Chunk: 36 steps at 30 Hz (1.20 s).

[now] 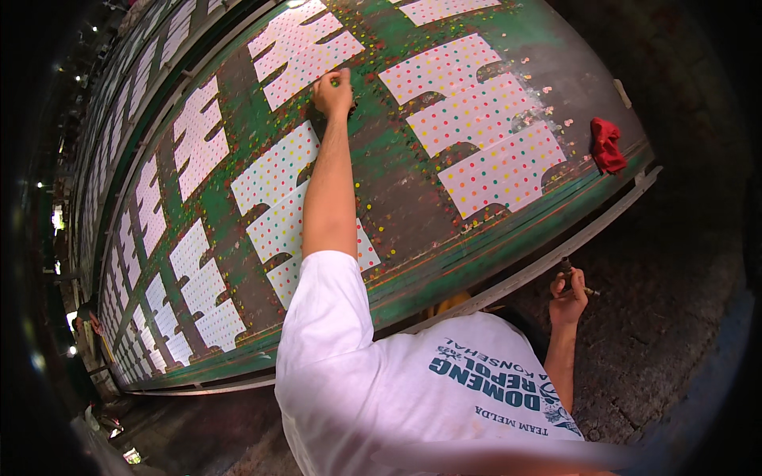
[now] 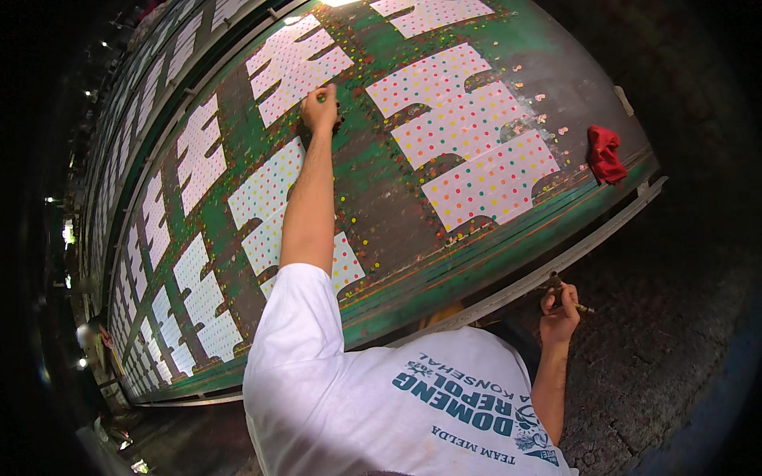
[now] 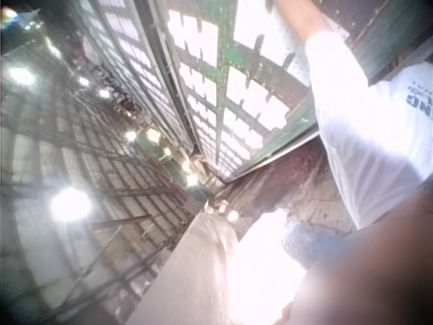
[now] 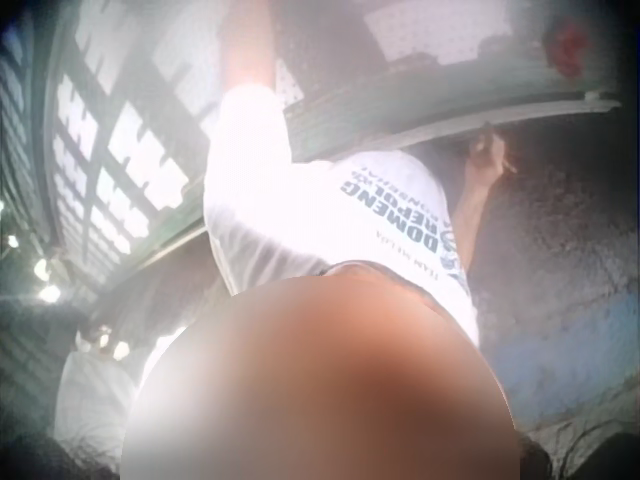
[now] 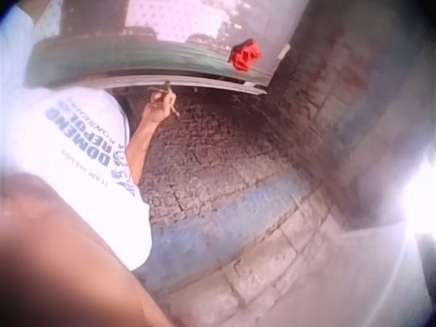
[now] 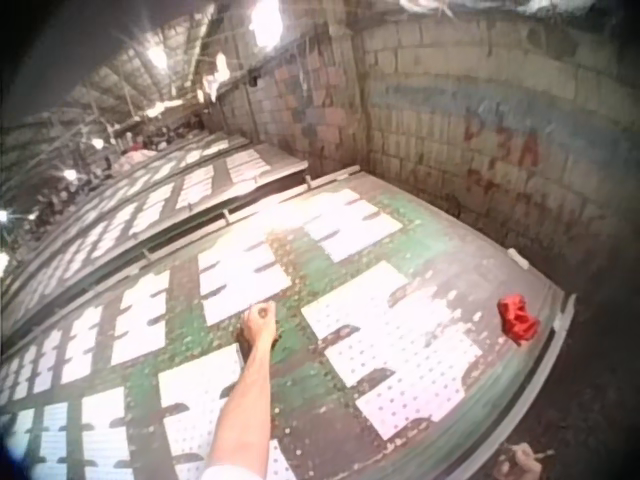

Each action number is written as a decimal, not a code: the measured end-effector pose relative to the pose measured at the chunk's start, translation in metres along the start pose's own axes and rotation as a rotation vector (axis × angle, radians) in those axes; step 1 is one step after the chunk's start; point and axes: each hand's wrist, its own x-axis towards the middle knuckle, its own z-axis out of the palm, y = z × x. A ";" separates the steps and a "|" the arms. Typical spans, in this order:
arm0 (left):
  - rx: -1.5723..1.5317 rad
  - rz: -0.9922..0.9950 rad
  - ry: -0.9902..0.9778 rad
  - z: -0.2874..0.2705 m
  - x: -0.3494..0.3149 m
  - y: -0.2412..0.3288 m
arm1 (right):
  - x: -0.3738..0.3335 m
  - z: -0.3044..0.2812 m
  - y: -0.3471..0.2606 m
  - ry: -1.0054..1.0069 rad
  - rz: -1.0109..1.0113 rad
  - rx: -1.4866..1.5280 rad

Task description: The person uses a screwdriver to tighten screws along the edge of a large metal panel, securing it to a frame. The person works methodically along the panel's edge, inserting and tightening multiple fasteners.

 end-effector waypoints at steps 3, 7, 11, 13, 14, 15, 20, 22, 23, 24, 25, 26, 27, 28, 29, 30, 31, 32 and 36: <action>-0.230 -0.002 0.082 -0.003 -0.005 -0.013 | 0.001 0.002 -0.003 -0.004 -0.010 -0.016; -0.259 -0.069 0.061 -0.004 -0.016 -0.015 | 0.003 0.005 -0.007 -0.001 -0.014 0.003; 0.219 0.340 -0.268 -0.023 -0.015 -0.017 | 0.005 0.008 -0.008 0.027 -0.014 0.021; 0.382 0.392 -0.504 -0.033 -0.012 -0.013 | 0.007 0.010 -0.008 0.012 -0.016 0.011; 0.433 0.312 -0.519 -0.033 -0.011 -0.007 | 0.008 0.011 -0.008 -0.011 -0.022 0.018; 0.413 0.277 -0.563 -0.038 -0.010 -0.005 | 0.009 0.012 -0.008 -0.023 -0.015 0.006; 0.467 0.224 -0.590 -0.020 -0.018 0.021 | 0.012 0.014 -0.012 -0.045 -0.001 0.019; 0.385 0.322 -0.526 -0.018 -0.024 0.015 | 0.016 0.012 -0.016 -0.015 0.006 0.015; 0.380 0.351 -0.490 -0.018 -0.027 0.010 | 0.020 0.010 -0.018 -0.029 0.008 0.021; 0.417 0.351 -0.482 -0.021 -0.030 0.003 | 0.024 0.008 -0.021 -0.043 0.012 0.022; 0.389 0.382 -0.454 -0.021 -0.034 0.000 | 0.031 0.006 -0.025 -0.079 0.010 0.030; 0.388 0.393 -0.458 -0.028 -0.037 -0.006 | 0.037 0.004 -0.030 -0.130 0.000 0.040; 0.317 0.457 -0.450 -0.031 -0.040 -0.006 | 0.045 0.003 -0.035 -0.266 -0.010 0.047; 0.465 0.441 -0.382 -0.037 -0.046 -0.004 | 0.053 0.003 -0.040 -0.250 -0.001 0.016; 0.542 0.479 -0.301 -0.042 -0.052 0.002 | 0.060 0.004 -0.046 -0.272 0.008 0.024; 0.561 0.578 -0.229 -0.045 -0.064 0.017 | 0.068 0.005 -0.054 -0.363 0.016 0.074; 0.532 0.510 -0.172 -0.050 -0.075 0.030 | 0.076 0.008 -0.063 -0.319 0.044 0.020; 0.436 0.496 -0.116 -0.044 -0.093 0.055 | 0.085 0.011 -0.072 -0.342 0.069 0.011; 0.070 0.560 0.186 -0.037 -0.206 0.144 | 0.127 0.022 -0.117 -0.433 0.161 -0.299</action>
